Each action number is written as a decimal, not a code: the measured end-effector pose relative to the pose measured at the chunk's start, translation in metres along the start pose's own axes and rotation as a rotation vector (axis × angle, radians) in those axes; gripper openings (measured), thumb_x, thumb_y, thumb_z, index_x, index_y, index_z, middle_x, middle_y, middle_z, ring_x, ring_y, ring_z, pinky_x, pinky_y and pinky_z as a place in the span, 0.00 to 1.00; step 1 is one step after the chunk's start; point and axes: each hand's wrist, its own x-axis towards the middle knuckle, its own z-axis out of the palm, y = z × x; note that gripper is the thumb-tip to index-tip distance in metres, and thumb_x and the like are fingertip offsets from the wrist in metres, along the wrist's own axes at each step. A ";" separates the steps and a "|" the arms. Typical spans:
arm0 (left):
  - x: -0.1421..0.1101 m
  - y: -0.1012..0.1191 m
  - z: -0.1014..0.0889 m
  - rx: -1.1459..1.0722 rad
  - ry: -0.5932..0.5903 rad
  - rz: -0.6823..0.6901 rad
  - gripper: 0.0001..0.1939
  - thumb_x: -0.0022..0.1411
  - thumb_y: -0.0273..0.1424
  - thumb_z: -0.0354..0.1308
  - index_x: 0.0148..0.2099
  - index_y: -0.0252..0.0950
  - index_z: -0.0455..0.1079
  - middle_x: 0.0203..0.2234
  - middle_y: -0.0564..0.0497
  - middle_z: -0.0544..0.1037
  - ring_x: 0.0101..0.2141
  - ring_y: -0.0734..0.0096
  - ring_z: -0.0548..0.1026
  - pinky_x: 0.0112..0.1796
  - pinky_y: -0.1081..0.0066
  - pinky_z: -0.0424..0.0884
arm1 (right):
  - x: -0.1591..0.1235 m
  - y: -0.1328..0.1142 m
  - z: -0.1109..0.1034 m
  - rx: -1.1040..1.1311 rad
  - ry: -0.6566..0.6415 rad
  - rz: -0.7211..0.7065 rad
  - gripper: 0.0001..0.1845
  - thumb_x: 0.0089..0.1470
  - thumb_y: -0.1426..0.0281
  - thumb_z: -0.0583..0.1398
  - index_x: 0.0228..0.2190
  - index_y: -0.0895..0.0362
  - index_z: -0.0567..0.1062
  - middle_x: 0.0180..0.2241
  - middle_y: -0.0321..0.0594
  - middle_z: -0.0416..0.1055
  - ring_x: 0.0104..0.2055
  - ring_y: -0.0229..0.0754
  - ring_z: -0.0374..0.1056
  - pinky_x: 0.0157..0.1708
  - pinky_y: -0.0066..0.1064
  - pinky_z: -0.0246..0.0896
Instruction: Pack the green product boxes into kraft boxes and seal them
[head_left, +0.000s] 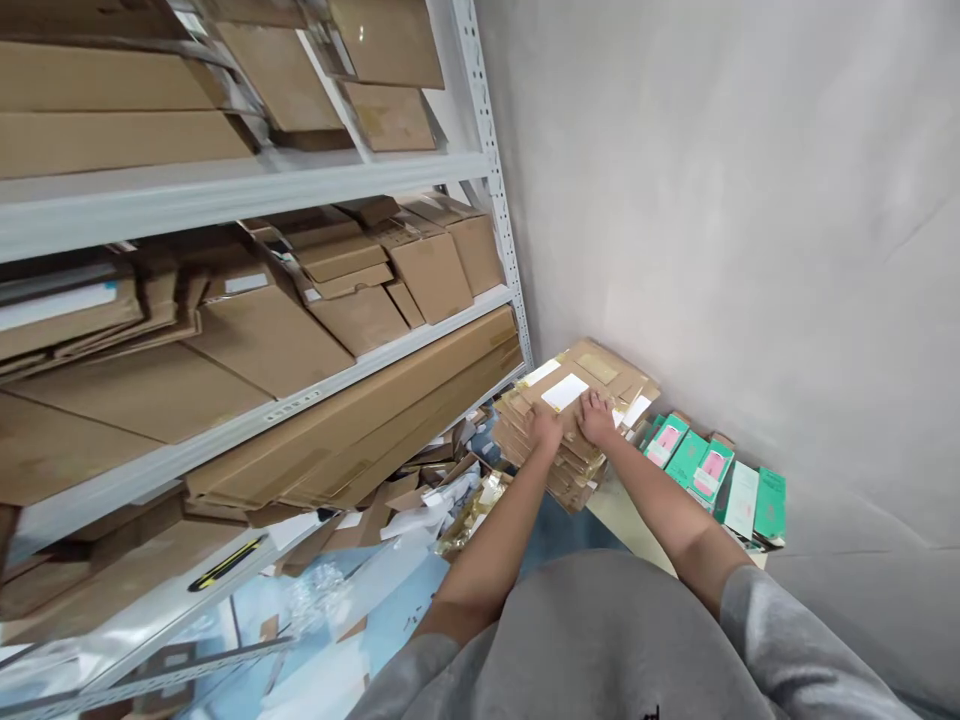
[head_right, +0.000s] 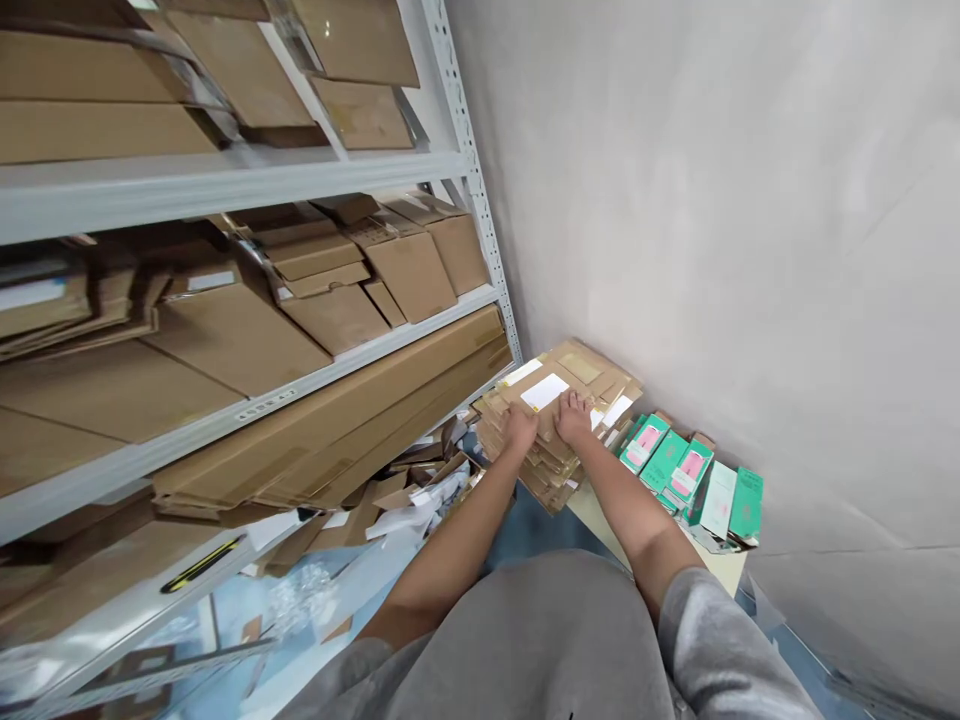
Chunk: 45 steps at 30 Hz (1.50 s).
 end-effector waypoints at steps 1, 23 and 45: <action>0.004 -0.002 0.003 -0.046 0.014 -0.017 0.37 0.52 0.32 0.72 0.64 0.32 0.71 0.58 0.23 0.77 0.65 0.30 0.73 0.62 0.41 0.65 | 0.003 0.000 0.008 0.004 0.006 0.005 0.35 0.70 0.66 0.59 0.73 0.63 0.65 0.78 0.65 0.52 0.82 0.64 0.46 0.78 0.63 0.35; 0.043 0.039 -0.017 -0.569 -0.107 0.131 0.18 0.69 0.36 0.57 0.60 0.41 0.72 0.52 0.44 0.84 0.54 0.56 0.82 0.58 0.58 0.77 | -0.012 0.055 -0.094 0.271 0.634 0.202 0.49 0.64 0.48 0.64 0.75 0.59 0.59 0.78 0.61 0.51 0.80 0.64 0.47 0.76 0.60 0.49; -0.367 0.174 0.165 -0.585 -1.093 0.396 0.21 0.62 0.45 0.71 0.50 0.41 0.71 0.48 0.45 0.84 0.50 0.56 0.84 0.55 0.59 0.79 | -0.523 0.247 -0.161 0.414 1.477 0.916 0.38 0.53 0.45 0.69 0.57 0.54 0.71 0.57 0.52 0.80 0.58 0.58 0.76 0.57 0.45 0.72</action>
